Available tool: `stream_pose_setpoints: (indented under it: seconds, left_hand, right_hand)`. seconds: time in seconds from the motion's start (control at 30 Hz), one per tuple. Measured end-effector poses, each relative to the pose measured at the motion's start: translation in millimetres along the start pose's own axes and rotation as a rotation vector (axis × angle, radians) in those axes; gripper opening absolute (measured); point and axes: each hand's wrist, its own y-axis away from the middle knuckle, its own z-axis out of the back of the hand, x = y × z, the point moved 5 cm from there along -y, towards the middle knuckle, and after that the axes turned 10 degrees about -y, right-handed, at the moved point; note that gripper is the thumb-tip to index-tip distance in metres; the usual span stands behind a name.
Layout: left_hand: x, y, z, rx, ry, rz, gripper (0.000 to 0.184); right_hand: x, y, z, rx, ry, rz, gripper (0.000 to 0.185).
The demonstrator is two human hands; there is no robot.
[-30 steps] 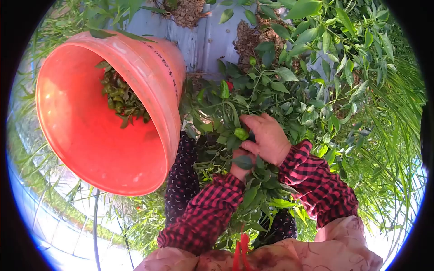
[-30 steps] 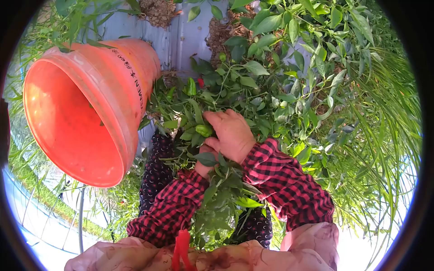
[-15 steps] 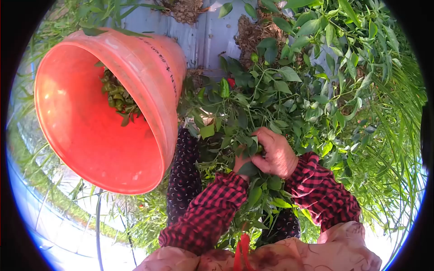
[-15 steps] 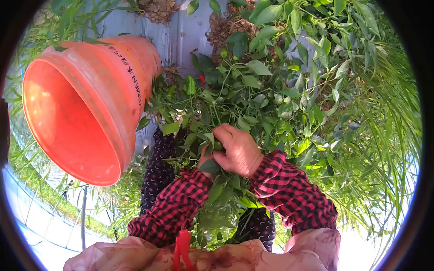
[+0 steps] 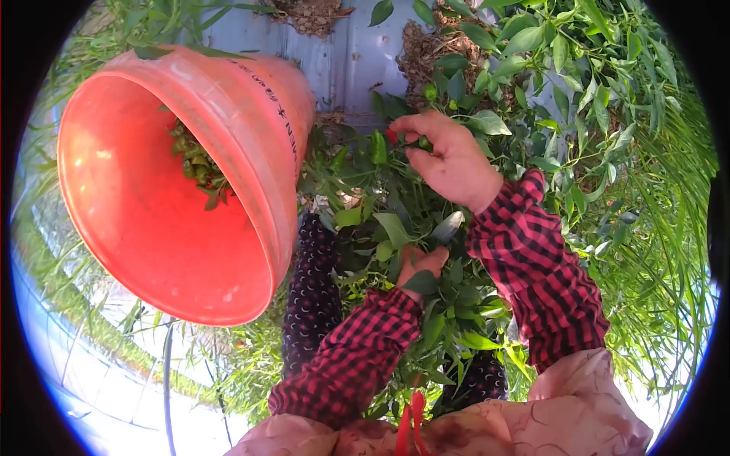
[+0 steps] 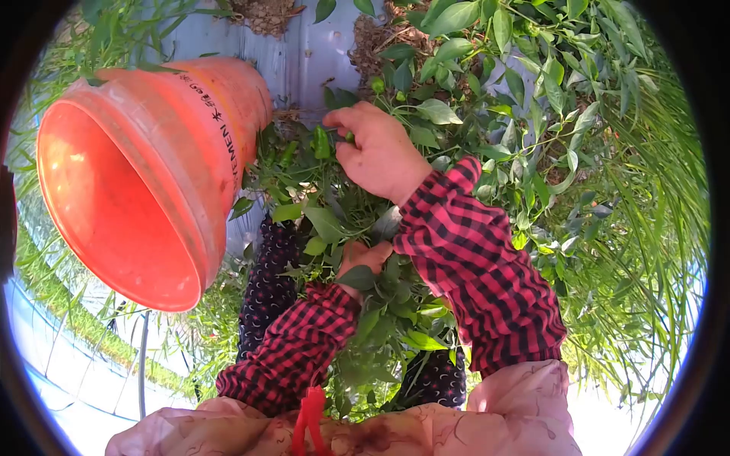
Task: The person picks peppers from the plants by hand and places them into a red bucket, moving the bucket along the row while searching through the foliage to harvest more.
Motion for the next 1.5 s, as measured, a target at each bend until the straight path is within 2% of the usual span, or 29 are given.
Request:
stream_pose_setpoints:
  seconds: [0.03, 0.17, 0.23, 0.27, 0.33, 0.43, 0.5, 0.57, 0.6, 0.63, 0.67, 0.7, 0.8, 0.83, 0.87, 0.9, 0.93, 0.97, 1.0, 1.07, 1.1, 1.17, 1.2, 1.27, 1.3, 1.33, 1.4, 1.43, 1.5]
  left_hand:
    - [-31.2, 10.1, 7.7, 0.188, -0.095, 0.270, 0.031]
    - [-28.0, 6.4, 4.5, 0.174, -0.125, 0.235, 0.031]
    - [-31.2, -0.2, -1.0, 0.169, -0.133, 0.204, 0.031]
    - [-29.4, 1.5, 5.7, 0.170, -0.137, 0.187, 0.031]
    - [-22.1, 15.3, 2.7, 0.170, -0.147, 0.150, 0.032]
    - [-24.5, 12.1, -1.8, 0.168, -0.165, 0.100, 0.032]
    - [-29.3, 1.5, 5.0, 0.159, -0.181, 0.064, 0.032]
    - [-3.0, 51.3, -0.8, 0.153, -0.205, 0.025, 0.033]
    - [14.3, 83.8, -3.6, 0.156, -0.218, 0.008, 0.033]
    - [27.1, 108.0, 14.7, 0.158, -0.230, -0.007, 0.033]
    - [27.2, 108.7, 13.7, 0.158, -0.240, -0.025, 0.033]
    - [26.5, 107.4, 14.6, 0.156, -0.253, -0.045, 0.033]
    - [15.1, 103.9, 25.4, 0.148, -0.294, -0.099, 0.034]
    - [27.2, 105.3, 25.0, 0.144, -0.299, -0.110, 0.034]
    - [23.7, 92.6, 21.3, 0.141, -0.303, -0.122, 0.035]
    - [8.3, 61.8, 13.0, 0.141, -0.306, -0.136, 0.035]
    - [-9.7, 27.9, 3.5, 0.140, -0.309, -0.153, 0.035]
    - [-22.2, 5.8, -3.0, 0.138, -0.314, -0.173, 0.036]
    - [-27.5, -2.8, -4.7, 0.133, -0.322, -0.195, 0.036]
    - [-24.5, 3.3, 2.5, 0.123, -0.343, -0.228, 0.037]
    - [-21.6, 3.6, -2.0, 0.123, -0.354, -0.242, 0.037]
    - [-15.8, 9.6, -5.4, 0.120, -0.372, -0.273, 0.038]
    - [-17.7, 3.3, -11.5, 0.120, -0.378, -0.292, 0.038]
    - [-16.3, 9.9, -13.7, 0.121, -0.380, -0.335, 0.039]
    - [-19.4, 6.0, -10.3, 0.120, -0.380, -0.360, 0.039]
    - [-21.3, 7.7, -11.9, 0.119, -0.380, -0.382, 0.039]
    - [-18.8, 17.4, -2.6, 0.123, -0.385, -0.425, 0.040]
    - [-18.8, 19.5, 2.8, 0.124, -0.392, -0.450, 0.041]
    - [-16.3, 30.1, 6.0, 0.118, -0.409, -0.497, 0.041]
  right_hand:
    - [-0.4, -17.4, -10.2, -0.004, 0.393, -0.034, 0.027]
    - [-24.1, -39.2, -51.5, 0.193, 0.587, -0.170, 0.034]
    - [-12.9, -27.4, -65.0, 0.206, 0.359, 0.044, 0.030]
    - [-13.6, -16.9, -66.7, 0.209, 0.362, 0.042, 0.030]
    - [-15.2, 9.6, -68.0, 0.246, -0.045, -0.011, 0.028]
    - [0.7, 40.4, -68.3, 0.340, -0.143, -0.008, 0.024]
    - [40.0, 42.2, -40.1, -0.004, -0.501, 0.103, 0.021]
    - [108.6, 50.8, -27.7, -0.100, -0.575, 0.607, 0.018]
    - [137.3, 59.3, -37.1, -0.024, -0.626, 0.751, 0.025]
    - [146.3, 61.8, -63.0, 0.366, -1.011, 0.400, 0.030]
    - [166.1, 60.3, -84.0, 0.339, -0.941, 0.296, 0.020]
    - [182.5, 62.8, -98.7, -0.002, -0.539, 0.772, 0.022]
    - [182.8, 57.0, -88.9, -0.114, -0.451, 0.890, 0.021]
    - [166.9, 47.1, -78.6, -0.054, -0.685, 0.781, 0.021]
    - [147.1, 32.6, -55.8, -0.100, -0.693, 0.635, 0.020]
    - [113.8, 15.0, -51.5, -0.113, -0.951, 0.307, 0.017]
    - [82.8, -8.0, -47.3, -0.273, -0.947, 0.216, 0.015]
    - [44.7, -31.9, -47.5, -0.367, -0.570, 0.176, 0.015]
    - [22.0, -48.2, -54.6, -0.300, -0.064, 0.129, 0.021]
    - [-5.1, -64.1, -93.1, 0.013, 0.468, -0.022, 0.026]
    - [-7.4, -64.4, -98.2, 0.013, 0.462, -0.025, 0.026]
    - [-17.6, -58.1, -125.4, 0.473, 0.626, -0.106, 0.025]
    - [-16.7, -55.4, -131.2, 0.473, 0.627, -0.107, 0.025]
    - [-1.7, -49.1, -132.4, 0.164, 0.624, 0.125, 0.022]
    - [5.4, -45.1, -127.5, 0.056, 0.568, 0.156, 0.020]
    - [7.8, -41.8, -123.8, 0.058, 0.576, 0.157, 0.020]
    - [2.8, -33.4, -118.0, 0.224, 0.637, 0.024, 0.017]
    - [2.7, -32.2, -113.0, 0.218, 0.642, 0.024, 0.017]
    - [-5.7, -24.6, -119.2, 0.556, 0.737, -0.017, 0.013]
